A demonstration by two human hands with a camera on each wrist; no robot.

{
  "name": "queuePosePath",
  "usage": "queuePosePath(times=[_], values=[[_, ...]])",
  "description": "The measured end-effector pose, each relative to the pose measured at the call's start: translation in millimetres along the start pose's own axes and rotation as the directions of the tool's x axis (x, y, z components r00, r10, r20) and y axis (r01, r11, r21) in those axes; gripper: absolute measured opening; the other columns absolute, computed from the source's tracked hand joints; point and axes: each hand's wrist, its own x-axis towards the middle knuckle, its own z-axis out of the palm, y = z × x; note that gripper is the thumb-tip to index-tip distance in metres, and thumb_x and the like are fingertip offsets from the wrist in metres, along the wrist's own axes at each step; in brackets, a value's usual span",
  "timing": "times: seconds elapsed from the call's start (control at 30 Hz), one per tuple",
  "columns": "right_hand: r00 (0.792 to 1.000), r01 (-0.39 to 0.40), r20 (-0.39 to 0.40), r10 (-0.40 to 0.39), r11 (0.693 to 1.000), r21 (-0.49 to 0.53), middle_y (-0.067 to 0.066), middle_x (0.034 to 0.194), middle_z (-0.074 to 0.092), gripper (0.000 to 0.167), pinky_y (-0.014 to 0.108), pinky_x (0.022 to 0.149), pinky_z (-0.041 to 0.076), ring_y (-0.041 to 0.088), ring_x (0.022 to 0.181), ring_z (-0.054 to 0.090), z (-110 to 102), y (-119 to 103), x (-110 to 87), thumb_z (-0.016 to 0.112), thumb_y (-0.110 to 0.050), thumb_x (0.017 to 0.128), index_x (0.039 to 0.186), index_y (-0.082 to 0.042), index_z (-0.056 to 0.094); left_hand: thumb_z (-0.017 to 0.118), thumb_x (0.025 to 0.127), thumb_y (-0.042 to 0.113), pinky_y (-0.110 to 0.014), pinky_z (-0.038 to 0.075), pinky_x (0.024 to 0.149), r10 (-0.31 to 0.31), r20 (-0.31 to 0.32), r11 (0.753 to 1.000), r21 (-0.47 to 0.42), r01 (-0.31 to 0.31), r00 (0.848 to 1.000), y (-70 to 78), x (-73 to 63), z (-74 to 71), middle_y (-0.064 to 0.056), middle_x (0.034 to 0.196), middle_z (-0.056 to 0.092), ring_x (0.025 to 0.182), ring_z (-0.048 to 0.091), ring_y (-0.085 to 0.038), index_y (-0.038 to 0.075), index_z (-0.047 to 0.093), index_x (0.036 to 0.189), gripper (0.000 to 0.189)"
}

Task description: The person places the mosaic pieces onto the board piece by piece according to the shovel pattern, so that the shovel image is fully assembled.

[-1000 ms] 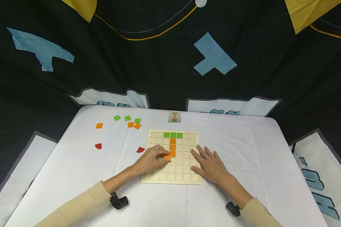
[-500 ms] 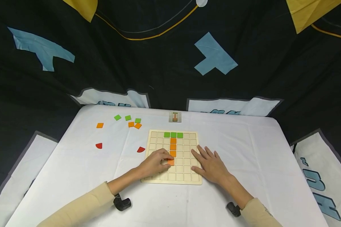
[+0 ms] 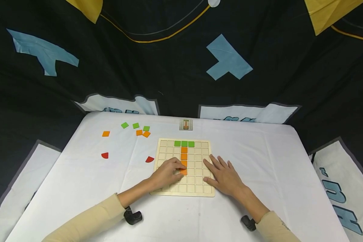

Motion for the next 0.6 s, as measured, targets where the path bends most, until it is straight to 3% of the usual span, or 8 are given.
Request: queuePosePath(times=[0.6], values=[[1.0, 0.0, 0.01, 0.0, 1.0, 0.01, 0.016, 0.157, 0.034, 0.068, 0.067, 0.109, 0.024, 0.043, 0.142, 0.029, -1.6, -0.5, -0.1, 0.057, -0.05, 0.098, 0.154, -0.014, 0.041, 0.072, 0.09, 0.01, -0.024, 0.049, 0.078, -0.017, -0.015, 1.0, -0.011, 0.017, 1.0, 1.1, 0.6, 0.7, -0.002, 0.103, 0.063, 0.09, 0.059, -0.014, 0.004, 0.077, 0.107, 0.018]])
